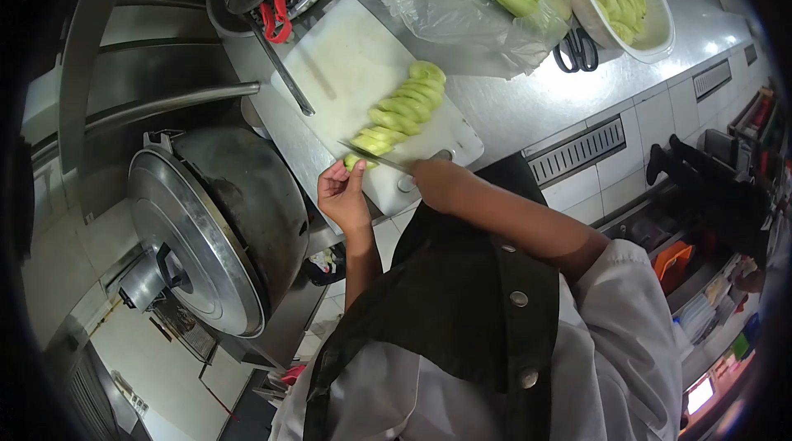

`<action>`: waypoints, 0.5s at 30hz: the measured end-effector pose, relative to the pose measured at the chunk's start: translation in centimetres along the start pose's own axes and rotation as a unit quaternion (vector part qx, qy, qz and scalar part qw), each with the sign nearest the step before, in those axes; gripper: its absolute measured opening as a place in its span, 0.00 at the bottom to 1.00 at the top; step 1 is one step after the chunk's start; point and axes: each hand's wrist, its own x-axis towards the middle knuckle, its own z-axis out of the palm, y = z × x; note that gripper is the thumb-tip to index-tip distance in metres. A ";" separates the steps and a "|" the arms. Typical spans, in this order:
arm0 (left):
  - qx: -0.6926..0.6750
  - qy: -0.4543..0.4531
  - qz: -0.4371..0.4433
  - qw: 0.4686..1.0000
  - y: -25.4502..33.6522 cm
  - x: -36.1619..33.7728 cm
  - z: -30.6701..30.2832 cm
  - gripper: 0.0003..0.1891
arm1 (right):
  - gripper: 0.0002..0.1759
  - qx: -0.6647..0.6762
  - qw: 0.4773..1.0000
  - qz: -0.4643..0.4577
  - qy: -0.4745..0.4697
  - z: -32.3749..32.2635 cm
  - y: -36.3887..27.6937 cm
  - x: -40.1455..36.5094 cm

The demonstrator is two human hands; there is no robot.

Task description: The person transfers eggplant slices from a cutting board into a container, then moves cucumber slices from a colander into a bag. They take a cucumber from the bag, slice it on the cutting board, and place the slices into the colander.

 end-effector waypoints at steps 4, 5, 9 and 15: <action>-0.008 0.002 -0.010 1.000 -0.1 0.1 -0.4 0.15 | 0.12 0.052 0.996 -0.014 0.066 -2.3 -2.2 -3.1; -0.023 0.001 -0.015 1.000 0.1 -0.1 -0.3 0.14 | 0.12 0.057 0.996 -0.007 0.061 -2.8 -2.8 -4.0; -0.032 -0.003 -0.036 0.999 0.1 -0.6 -0.2 0.10 | 0.12 0.051 0.996 0.006 0.066 -2.7 -3.3 -5.7; -0.051 0.003 -0.027 0.998 -0.3 -1.0 -0.3 0.08 | 0.13 0.014 0.999 0.033 0.009 -2.6 -3.6 -5.6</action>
